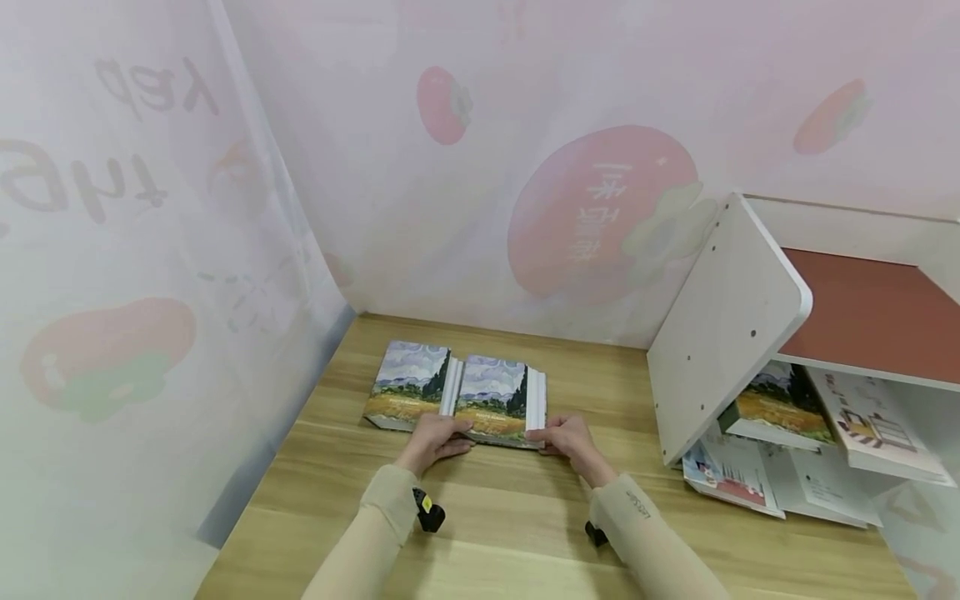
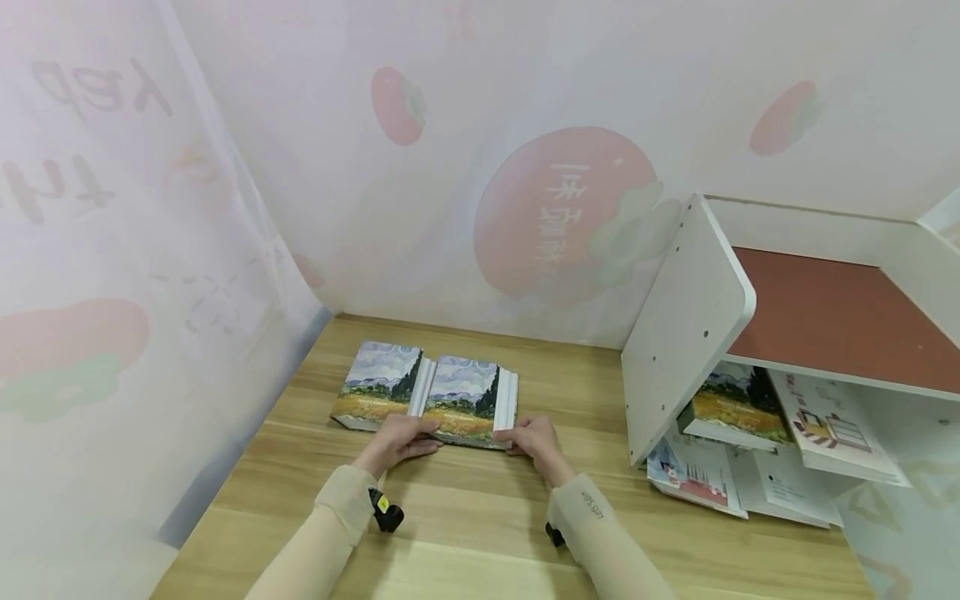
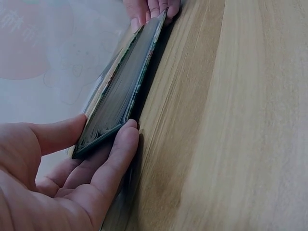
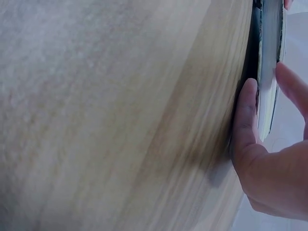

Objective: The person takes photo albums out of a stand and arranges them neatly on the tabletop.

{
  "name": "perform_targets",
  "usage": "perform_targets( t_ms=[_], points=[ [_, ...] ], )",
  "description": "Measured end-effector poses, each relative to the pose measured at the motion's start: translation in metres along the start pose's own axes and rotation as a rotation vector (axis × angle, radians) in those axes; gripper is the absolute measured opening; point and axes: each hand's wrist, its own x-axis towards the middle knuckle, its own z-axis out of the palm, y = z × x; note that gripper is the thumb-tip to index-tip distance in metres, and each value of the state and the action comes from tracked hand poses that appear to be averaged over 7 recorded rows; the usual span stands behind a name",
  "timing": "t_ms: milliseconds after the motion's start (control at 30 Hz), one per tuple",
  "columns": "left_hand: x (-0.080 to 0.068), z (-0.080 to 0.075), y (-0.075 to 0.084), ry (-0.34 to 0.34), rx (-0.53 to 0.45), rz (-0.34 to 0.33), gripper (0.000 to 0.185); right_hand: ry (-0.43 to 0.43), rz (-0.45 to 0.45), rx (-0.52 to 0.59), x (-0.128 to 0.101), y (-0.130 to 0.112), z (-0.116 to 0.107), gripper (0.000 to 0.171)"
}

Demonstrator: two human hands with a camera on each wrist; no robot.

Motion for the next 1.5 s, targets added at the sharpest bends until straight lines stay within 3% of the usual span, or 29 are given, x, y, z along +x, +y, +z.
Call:
perform_targets(
  t_ms=[567,867,967,1233,1500],
  points=[
    [-0.004,0.001,0.002,0.009,0.002,0.016,0.022,0.011,0.006,-0.026,-0.001,-0.005,0.001,0.038],
    [-0.004,0.004,0.000,0.056,0.063,0.100,0.026,0.003,-0.172,-0.301,-0.001,-0.014,-0.002,0.046],
    [-0.008,0.006,-0.001,0.073,0.108,0.122,0.025,-0.006,-0.183,-0.328,-0.001,-0.017,-0.003,0.045],
    [-0.012,0.010,0.001,0.085,0.189,0.160,0.027,-0.024,-0.184,-0.243,-0.004,-0.015,-0.006,0.027],
    [-0.015,0.014,0.002,0.093,0.224,0.169,0.052,-0.027,-0.119,-0.071,-0.005,-0.013,-0.007,0.022]
  ],
)
